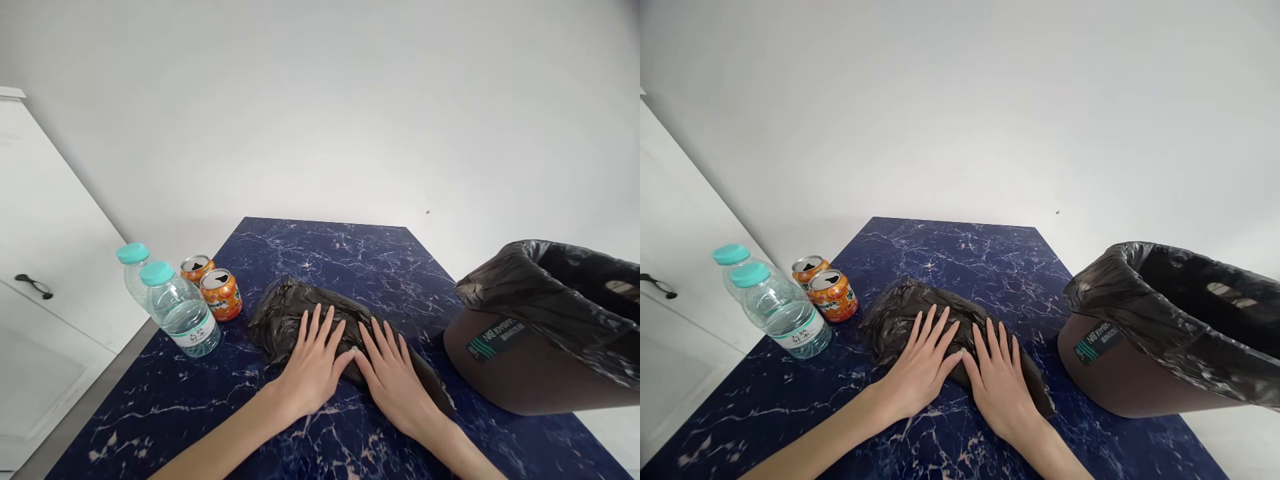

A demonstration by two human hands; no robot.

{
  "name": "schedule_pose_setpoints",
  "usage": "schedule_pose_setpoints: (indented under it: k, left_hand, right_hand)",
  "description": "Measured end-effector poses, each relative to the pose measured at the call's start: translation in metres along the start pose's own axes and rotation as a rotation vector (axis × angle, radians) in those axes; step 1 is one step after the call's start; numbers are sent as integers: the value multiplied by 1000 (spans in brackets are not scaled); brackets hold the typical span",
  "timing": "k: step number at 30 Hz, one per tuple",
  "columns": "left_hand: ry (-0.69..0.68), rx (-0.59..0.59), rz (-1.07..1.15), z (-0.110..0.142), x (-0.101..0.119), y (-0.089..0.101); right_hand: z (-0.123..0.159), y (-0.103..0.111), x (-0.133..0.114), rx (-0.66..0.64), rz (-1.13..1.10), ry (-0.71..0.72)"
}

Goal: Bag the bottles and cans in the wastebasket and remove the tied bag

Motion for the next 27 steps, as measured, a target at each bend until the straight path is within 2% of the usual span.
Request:
schedule_pose_setpoints:
  k: [5, 10, 16, 19, 21, 23, 27]
  left_hand:
    - [-40, -75, -16, 3, -40, -1]
    - [-87, -89, -22, 17, -67, 6]
    - [-66, -45, -39, 27, -79, 2]
    - [-29, -33, -29, 28, -78, 4]
    - [7, 24, -16, 30, -75, 11]
    - [31, 118, -3, 32, -70, 23]
    - [38, 265, 22, 34, -60, 44]
  right_hand:
    - [22, -1, -3, 12, 37, 92]
    - [18, 13, 13, -9, 95, 242]
    - [-12, 29, 32, -50, 87, 300]
    - [-22, 35, 33, 53, 155, 241]
    - [-17, 42, 24, 191, 204, 171]
    - [-3, 45, 4, 294, 214, 158]
    - [22, 35, -52, 267, 160, 294]
Point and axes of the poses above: each hand's wrist, its own z-axis away from the middle knuckle, its own y-axis out of the back of the hand, x = y × z, the point moved 7 cm from there along -z, towards the middle knuckle, and after that the axes turned 15 degrees about -x, right-handed, at the moved point
